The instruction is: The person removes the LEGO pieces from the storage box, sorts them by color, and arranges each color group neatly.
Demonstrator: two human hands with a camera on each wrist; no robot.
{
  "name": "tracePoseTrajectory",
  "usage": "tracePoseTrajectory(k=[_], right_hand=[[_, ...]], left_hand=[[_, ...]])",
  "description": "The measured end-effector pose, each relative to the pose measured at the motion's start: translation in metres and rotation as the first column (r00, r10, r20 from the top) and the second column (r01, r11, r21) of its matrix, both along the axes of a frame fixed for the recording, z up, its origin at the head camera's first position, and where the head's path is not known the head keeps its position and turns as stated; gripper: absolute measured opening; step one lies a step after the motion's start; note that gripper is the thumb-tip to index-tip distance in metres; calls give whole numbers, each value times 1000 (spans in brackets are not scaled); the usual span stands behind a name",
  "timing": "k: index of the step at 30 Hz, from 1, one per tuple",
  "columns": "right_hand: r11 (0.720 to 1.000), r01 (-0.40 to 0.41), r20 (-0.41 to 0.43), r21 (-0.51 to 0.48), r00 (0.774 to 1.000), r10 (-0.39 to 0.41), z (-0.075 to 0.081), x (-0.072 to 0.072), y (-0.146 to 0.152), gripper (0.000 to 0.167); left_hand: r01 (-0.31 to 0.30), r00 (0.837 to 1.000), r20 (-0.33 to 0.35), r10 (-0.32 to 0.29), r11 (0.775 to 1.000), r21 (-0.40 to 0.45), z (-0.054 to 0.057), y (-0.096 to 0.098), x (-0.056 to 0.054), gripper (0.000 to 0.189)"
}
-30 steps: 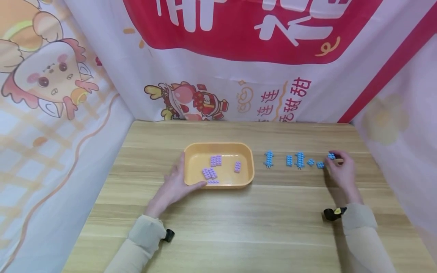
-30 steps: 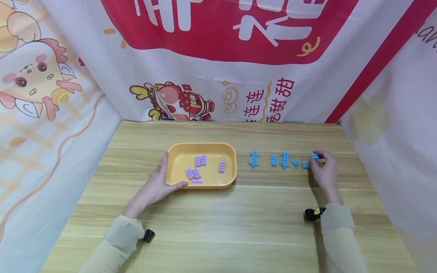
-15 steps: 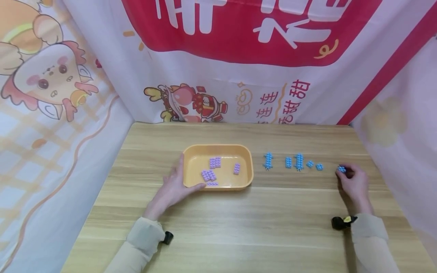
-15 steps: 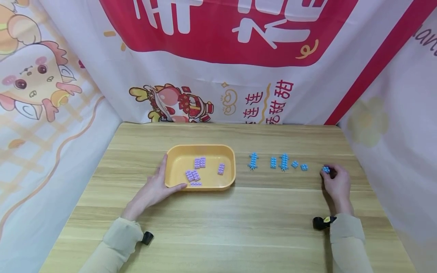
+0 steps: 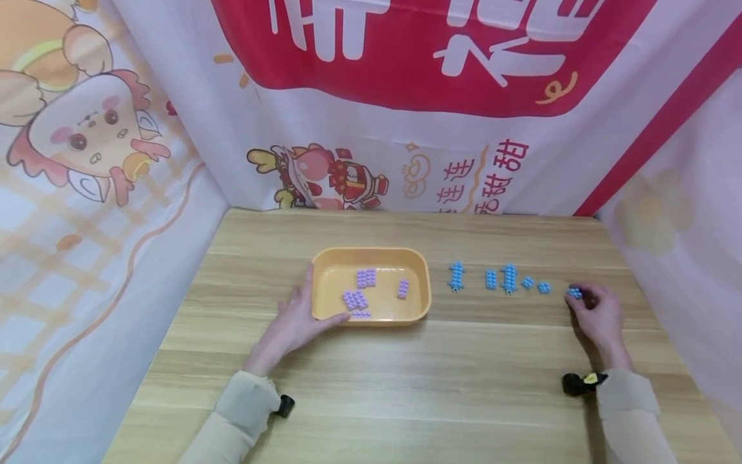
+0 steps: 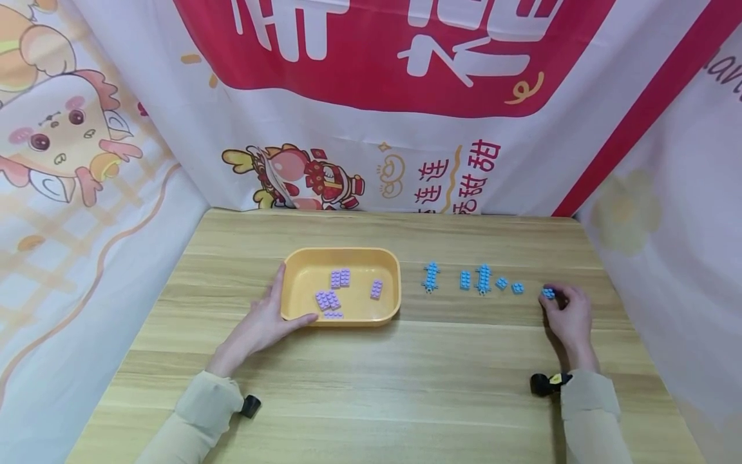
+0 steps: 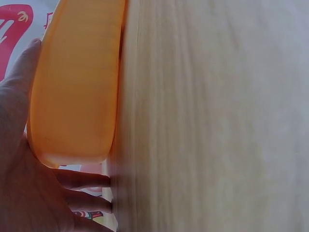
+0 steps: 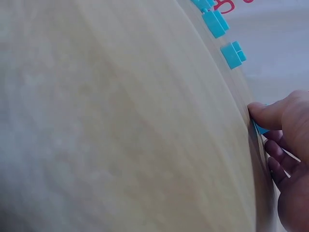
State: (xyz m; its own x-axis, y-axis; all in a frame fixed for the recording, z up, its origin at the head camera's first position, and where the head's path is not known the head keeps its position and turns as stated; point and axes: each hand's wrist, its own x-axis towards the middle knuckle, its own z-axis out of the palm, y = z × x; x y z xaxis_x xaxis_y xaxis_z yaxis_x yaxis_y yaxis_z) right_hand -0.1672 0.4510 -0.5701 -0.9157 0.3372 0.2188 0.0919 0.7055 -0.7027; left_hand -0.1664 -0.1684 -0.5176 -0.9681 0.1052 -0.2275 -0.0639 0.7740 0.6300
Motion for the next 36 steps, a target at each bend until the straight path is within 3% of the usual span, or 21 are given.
tracePoseTrajectory(k=[7, 20, 25, 27, 31, 33, 36], right_hand=[[999, -25, -43, -46, 999, 23, 1, -5, -11, 31], [991, -132, -15, 33, 991, 132, 3, -6, -31, 39], [966, -216, -33, 141, 974, 222, 30, -1, -53, 46], [949, -270, -83, 163, 955, 286, 50, -2, -77, 48], [898, -409, -192, 161, 880, 435, 84, -16, -139, 51], [862, -490, -203, 131, 837, 507, 92, -24, -169, 52], [805, -589, -149, 75, 791, 593, 98, -34, -210, 55]], left_hand=[[-15, 1000, -6, 15, 1000, 9, 2, -2, 1, 148], [-9, 999, -33, 9, 1000, 0, 0, -3, 2, 152], [5, 1000, -24, -5, 1000, 1, 2, -3, 1, 151], [9, 999, -33, -9, 1000, 7, 3, -3, -1, 151], [9, 998, -54, -9, 1000, 14, 3, -3, -2, 150], [8, 999, -54, -8, 1000, 10, 2, -2, -2, 149], [6, 999, -44, -6, 1000, 10, 1, -1, -1, 148]])
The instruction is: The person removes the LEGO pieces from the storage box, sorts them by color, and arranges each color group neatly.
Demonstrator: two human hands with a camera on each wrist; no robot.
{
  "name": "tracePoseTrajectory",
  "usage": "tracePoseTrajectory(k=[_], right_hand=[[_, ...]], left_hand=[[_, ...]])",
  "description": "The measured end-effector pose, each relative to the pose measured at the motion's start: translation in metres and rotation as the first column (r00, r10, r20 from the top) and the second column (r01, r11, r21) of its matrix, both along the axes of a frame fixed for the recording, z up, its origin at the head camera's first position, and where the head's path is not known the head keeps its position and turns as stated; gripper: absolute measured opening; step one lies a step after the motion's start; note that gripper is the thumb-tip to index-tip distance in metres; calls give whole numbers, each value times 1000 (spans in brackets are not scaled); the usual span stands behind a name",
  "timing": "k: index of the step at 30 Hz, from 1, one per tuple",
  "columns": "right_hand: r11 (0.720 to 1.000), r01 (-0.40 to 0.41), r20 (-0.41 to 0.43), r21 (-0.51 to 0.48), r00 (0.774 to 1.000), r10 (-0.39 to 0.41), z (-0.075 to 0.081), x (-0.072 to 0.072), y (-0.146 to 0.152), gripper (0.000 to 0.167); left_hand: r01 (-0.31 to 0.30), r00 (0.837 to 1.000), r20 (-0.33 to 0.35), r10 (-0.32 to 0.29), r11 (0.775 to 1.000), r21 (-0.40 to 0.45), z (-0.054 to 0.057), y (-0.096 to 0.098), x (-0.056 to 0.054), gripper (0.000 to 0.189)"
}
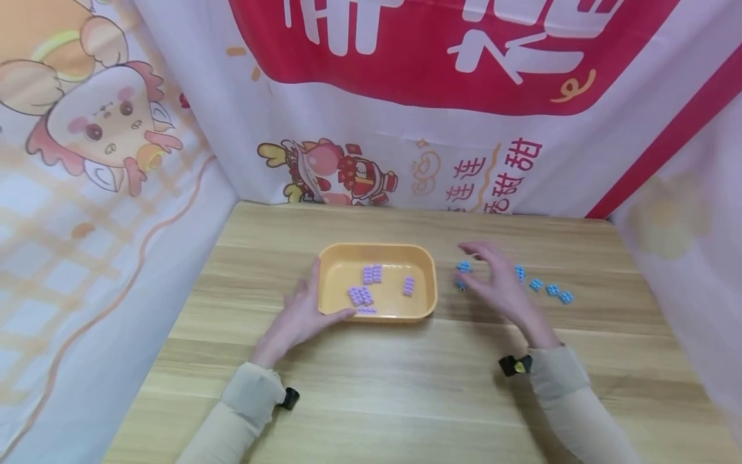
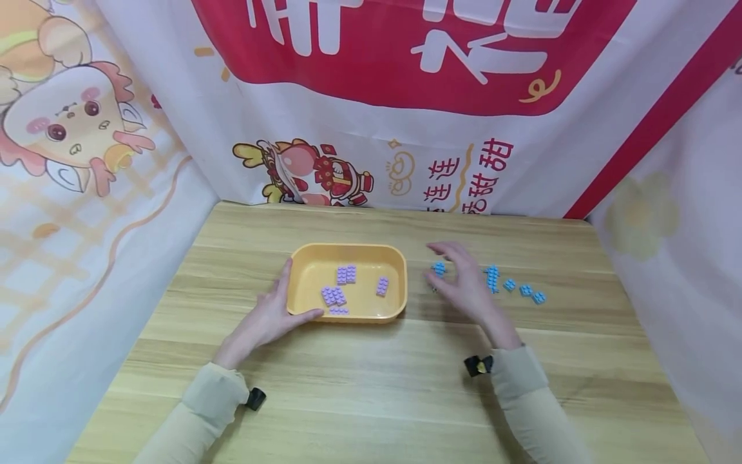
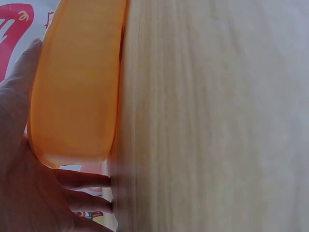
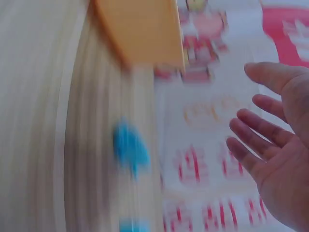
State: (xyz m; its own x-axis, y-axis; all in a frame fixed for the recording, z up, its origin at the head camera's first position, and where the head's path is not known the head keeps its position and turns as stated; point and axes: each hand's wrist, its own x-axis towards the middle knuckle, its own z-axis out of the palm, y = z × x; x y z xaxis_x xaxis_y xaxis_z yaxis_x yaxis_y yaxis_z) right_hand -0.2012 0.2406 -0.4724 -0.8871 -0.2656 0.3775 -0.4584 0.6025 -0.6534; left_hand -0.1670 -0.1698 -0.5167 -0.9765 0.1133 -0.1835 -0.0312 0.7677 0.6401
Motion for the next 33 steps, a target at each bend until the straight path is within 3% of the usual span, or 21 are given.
tracePoseTrajectory(k=[5, 9, 12, 22, 33], right_hand=[[987, -159, 180, -5, 971, 157, 0, -16, -50, 62], [977, -214, 323, 15, 925, 198, -4, -24, -73, 69], [966, -256, 375, 35, 899, 225, -10, -29, -85, 74], [917, -345, 329, 201, 905, 268, -16, -49, -119, 78], [886, -356, 399, 297, 889, 224, -29, -58, -138, 84]], left_hand=[[3, 1000, -6, -3, 1000, 2, 0, 2, 1, 147], [6, 1000, -2, -6, 1000, -3, 0, 3, 1, 148], [8, 1000, -4, -8, 1000, -7, -1, 2, 0, 147], [0, 1000, 2, 1, 1000, -22, 1, -1, 0, 148], [9, 1000, -19, -9, 1000, -10, -1, 0, 0, 148]])
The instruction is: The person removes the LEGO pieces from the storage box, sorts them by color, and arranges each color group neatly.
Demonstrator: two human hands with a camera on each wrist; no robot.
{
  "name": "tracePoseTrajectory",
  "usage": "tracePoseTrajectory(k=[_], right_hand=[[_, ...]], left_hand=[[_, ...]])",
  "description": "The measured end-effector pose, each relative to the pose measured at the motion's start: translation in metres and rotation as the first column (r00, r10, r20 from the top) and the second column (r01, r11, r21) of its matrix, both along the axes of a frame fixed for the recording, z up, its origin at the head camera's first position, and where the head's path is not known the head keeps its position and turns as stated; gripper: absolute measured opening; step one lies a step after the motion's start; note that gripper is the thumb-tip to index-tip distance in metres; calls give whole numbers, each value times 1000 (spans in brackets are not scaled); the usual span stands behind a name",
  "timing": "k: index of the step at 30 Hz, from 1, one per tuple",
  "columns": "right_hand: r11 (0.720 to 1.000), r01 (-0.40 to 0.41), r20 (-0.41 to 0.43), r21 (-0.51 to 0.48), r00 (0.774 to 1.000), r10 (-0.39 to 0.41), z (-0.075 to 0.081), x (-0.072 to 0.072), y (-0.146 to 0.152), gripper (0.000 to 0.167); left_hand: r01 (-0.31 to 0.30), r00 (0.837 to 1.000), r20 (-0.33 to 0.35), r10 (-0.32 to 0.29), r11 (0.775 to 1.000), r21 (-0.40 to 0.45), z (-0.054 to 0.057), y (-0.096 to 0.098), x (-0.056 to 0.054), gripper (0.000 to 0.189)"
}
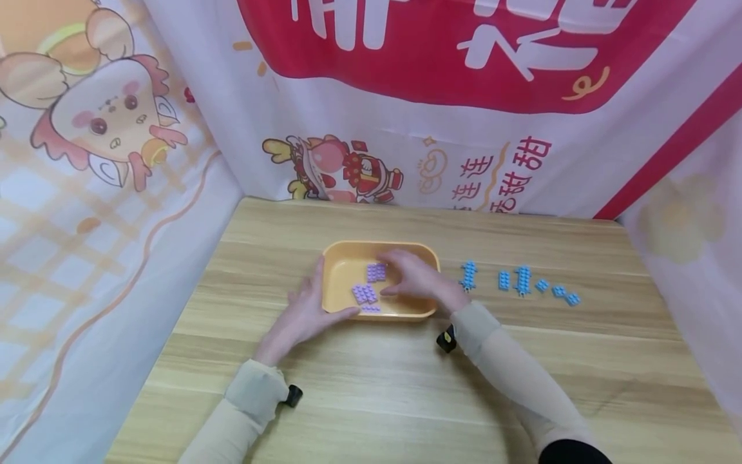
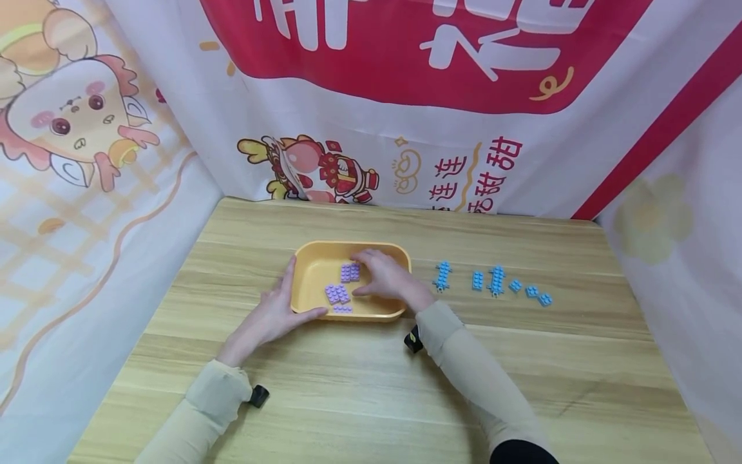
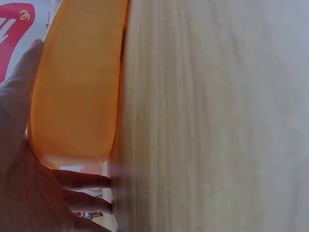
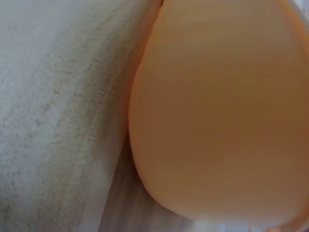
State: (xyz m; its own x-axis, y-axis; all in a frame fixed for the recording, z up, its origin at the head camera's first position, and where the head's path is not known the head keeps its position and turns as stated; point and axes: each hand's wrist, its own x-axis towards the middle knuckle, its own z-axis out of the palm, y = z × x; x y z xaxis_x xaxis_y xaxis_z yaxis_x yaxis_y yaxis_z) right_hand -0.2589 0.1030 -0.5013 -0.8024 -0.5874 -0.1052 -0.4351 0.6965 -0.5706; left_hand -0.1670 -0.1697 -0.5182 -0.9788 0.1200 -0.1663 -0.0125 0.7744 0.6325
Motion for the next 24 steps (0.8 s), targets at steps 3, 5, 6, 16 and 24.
tracePoseTrajectory(k=[3, 5, 6, 16, 24], right_hand=[[1000, 0, -14, 24, 1000, 1, -2, -1, -3, 80], [999, 7, -31, 36, 1000, -6, -3, -1, -6, 76], [999, 9, -48, 41, 999, -7, -4, -1, -7, 73], [992, 70, -180, 106, 982, -50, -11, -1, -15, 50], [998, 50, -179, 43, 983, -42, -4, 5, -8, 48]], left_hand=[[1, 1000, -9, -1, 1000, -1, 1, 0, 0, 149], [4, 1000, -16, -4, 1000, 0, 1, -1, 1, 149], [6, 1000, -18, -6, 1000, -1, 1, -1, 1, 149], [-4, 1000, -2, 4, 1000, 8, 1, 0, 0, 149], [-9, 1000, 15, 9, 1000, 2, 1, 0, 0, 150]])
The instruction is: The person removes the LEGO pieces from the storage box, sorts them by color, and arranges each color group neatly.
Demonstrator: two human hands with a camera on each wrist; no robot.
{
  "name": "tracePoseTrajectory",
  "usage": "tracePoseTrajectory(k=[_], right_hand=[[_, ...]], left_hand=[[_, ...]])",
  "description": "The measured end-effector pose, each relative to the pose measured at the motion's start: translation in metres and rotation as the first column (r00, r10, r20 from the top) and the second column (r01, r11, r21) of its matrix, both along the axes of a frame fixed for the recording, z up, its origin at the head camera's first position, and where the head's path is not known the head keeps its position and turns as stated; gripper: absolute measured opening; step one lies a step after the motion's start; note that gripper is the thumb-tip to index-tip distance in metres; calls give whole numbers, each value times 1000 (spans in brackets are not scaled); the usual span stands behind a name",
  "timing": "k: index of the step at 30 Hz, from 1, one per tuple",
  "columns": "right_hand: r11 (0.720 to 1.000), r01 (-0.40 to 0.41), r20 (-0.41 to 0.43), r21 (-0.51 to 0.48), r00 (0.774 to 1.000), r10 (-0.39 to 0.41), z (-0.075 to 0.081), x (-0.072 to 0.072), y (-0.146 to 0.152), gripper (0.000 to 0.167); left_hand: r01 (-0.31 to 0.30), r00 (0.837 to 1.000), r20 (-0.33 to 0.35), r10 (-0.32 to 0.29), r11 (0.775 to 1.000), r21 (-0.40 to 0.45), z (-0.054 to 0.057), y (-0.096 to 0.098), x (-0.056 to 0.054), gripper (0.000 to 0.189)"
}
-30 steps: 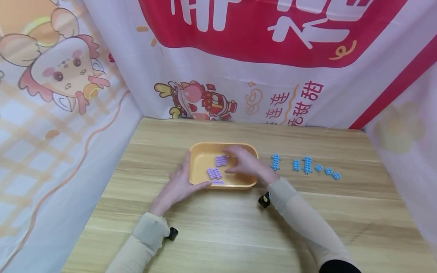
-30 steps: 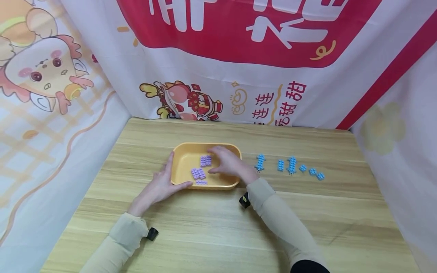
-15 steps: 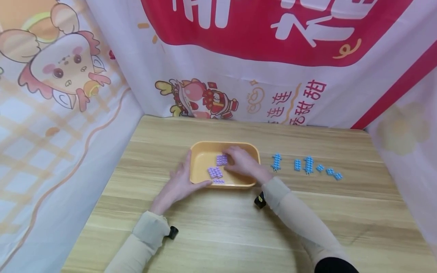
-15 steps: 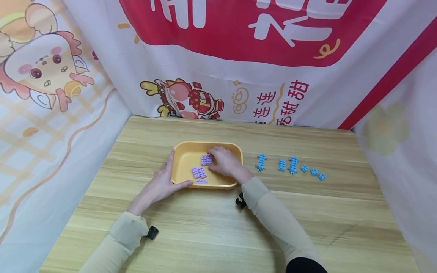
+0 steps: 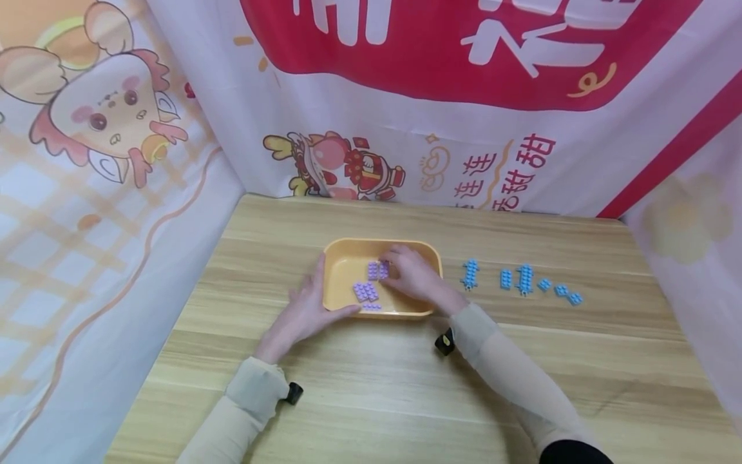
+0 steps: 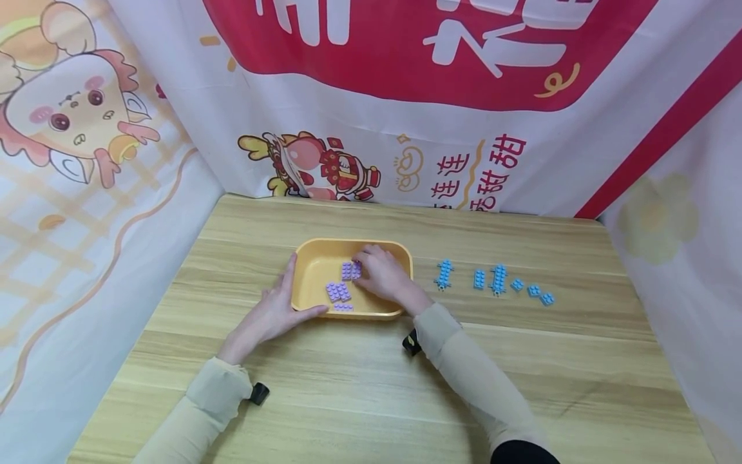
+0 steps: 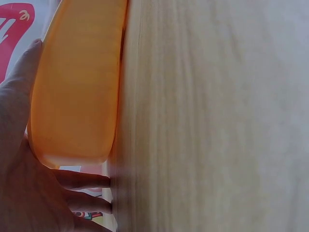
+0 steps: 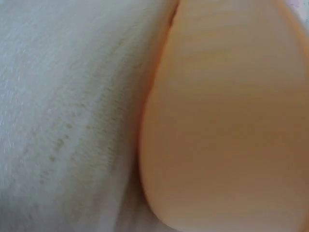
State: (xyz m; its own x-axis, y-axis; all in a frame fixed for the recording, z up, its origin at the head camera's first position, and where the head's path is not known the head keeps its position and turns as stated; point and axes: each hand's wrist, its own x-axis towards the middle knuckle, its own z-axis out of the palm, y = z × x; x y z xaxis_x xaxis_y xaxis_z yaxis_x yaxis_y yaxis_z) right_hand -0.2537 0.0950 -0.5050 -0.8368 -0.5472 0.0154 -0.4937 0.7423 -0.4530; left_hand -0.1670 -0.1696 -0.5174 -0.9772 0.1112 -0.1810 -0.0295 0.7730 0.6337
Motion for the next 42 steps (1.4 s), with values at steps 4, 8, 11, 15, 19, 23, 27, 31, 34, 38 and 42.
tracePoseTrajectory(k=[4, 8, 11, 15, 19, 23, 27, 31, 34, 38, 42], right_hand=[[996, 19, 19, -86, 1000, -18, 9, 8, 9, 49], [987, 39, 22, -158, 999, -36, 18, 18, 20, 48], [979, 35, 14, -203, 999, -32, 25, 25, 30, 45], [970, 16, 0, -244, 1000, -16, 35, 34, 44, 45], [965, -1, -38, -261, 999, -10, 43, 43, 58, 47], [967, 11, -57, -255, 998, -27, 50, 53, 72, 47], [971, 40, -54, -236, 997, -55, 50, 60, 88, 45], [973, 66, -50, -220, 996, -78, 46, 67, 105, 45], [974, 91, -34, -209, 994, -100, 41, 73, 118, 47], [975, 128, -27, -183, 991, -135, 36, 81, 132, 49], [975, 129, -55, -182, 989, -141, 29, 87, 144, 50]], left_hand=[[-4, 1000, 19, 4, 1000, 5, 0, 0, -1, 151], [2, 1000, 20, -2, 1000, 12, 1, 0, -1, 150], [5, 1000, 6, -5, 1000, 10, 1, 0, -1, 150], [0, 1000, 8, 0, 1000, -1, 1, 0, -2, 151], [-5, 1000, 11, 5, 1000, -3, 1, 0, -2, 151], [-6, 1000, 10, 6, 1000, 7, -1, 0, -1, 151], [-9, 1000, 15, 9, 1000, 17, -2, -1, -1, 151], [-10, 1000, 14, 9, 1000, 22, -2, -1, -1, 150], [-12, 1000, 19, 11, 1000, 28, -2, 0, -1, 150], [-11, 1000, 18, 10, 999, 33, -2, -1, -1, 150], [-11, 1000, 14, 10, 999, 36, -2, -1, -1, 150]])
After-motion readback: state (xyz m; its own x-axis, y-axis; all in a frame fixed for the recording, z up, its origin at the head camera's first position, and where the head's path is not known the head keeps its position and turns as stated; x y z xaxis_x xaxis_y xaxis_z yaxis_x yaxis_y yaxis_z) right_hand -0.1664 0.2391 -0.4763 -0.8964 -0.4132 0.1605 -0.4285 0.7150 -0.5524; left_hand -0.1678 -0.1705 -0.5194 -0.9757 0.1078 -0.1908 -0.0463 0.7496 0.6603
